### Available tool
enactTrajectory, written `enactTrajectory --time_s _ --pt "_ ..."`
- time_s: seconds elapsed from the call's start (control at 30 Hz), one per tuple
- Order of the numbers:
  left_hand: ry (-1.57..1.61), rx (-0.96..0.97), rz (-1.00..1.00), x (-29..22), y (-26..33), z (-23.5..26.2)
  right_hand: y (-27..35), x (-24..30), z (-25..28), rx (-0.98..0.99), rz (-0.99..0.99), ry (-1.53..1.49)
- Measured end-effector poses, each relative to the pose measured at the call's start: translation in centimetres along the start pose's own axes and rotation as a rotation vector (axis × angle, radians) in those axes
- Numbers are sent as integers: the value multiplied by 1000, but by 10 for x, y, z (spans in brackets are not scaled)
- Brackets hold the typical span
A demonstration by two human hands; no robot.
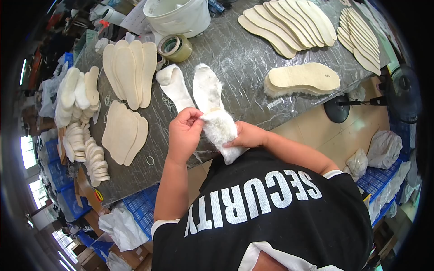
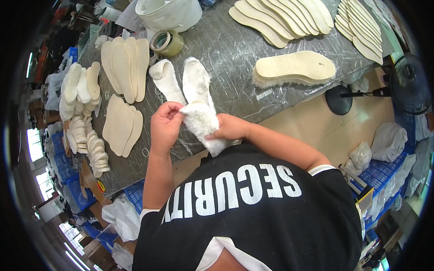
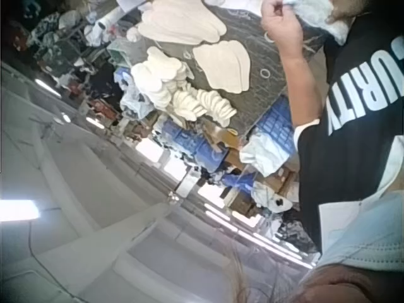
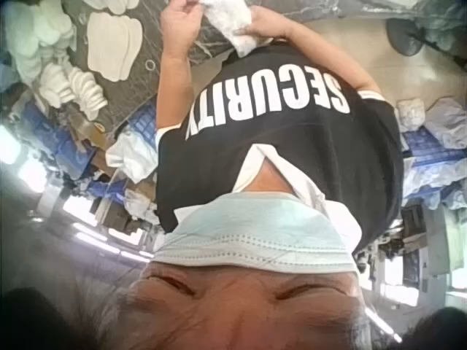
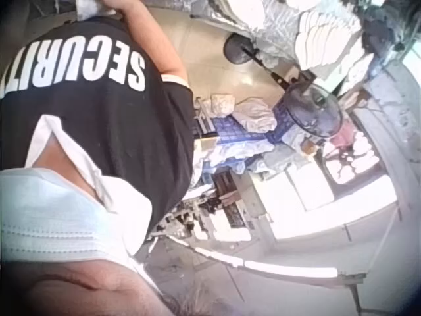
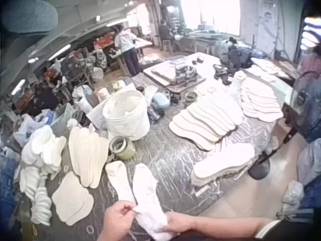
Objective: The recorder trims excess fur and material from shoe insoles using scissors and stacks them on a table in a shoe manufacturing facility.
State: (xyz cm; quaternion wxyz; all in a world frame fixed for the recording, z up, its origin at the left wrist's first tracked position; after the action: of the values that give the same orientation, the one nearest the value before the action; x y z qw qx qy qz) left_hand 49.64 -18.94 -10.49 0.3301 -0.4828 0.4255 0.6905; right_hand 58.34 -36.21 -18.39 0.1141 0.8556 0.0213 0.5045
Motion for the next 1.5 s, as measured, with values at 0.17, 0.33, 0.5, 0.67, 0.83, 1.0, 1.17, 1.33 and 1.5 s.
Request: enactTrajectory --time_s 0.17,0.33,0.5,0.67,0.83,1.0,1.17,1.33,1.5 --pt "28 27 111 -9 -2 -1 -1 7 2 -103 -29 173" --pt "129 31 113 -26 5 -9 2 25 -13 -218 40 143" --pt "-139 89 149 -10 11 -1 -2 19 -12 -212 29 256" --pt "-177 28 61 -23 17 -5 -4 18 -18 -331 183 187" --pt "-373 10 -254 -33 20 4 4 30 -22 -247 95 475" --pt "-398 -97 -407 -31 23 2 11 34 -22 -152 210 524" --pt "-237 72 -229 -38 38 0 21 58 -30 -73 321 514" --pt "-258 107 -303 -38 49 -5 24 60 -36 -129 325 480" --pt "43 113 -307 -31 59 2 36 66 -41 -193 511 527"
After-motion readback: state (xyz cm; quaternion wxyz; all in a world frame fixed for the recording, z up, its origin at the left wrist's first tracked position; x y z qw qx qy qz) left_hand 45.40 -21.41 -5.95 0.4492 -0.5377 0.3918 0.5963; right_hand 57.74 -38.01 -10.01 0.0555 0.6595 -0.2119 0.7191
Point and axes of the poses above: each hand's wrist, its own y-axis away from the middle knuckle, its own z-axis out of the back of the hand, x = y × z, the point moved 1 cm from there along -y, towards the middle knuckle, and after that the axes turned 6 degrees about z, right-handed, at the moved point
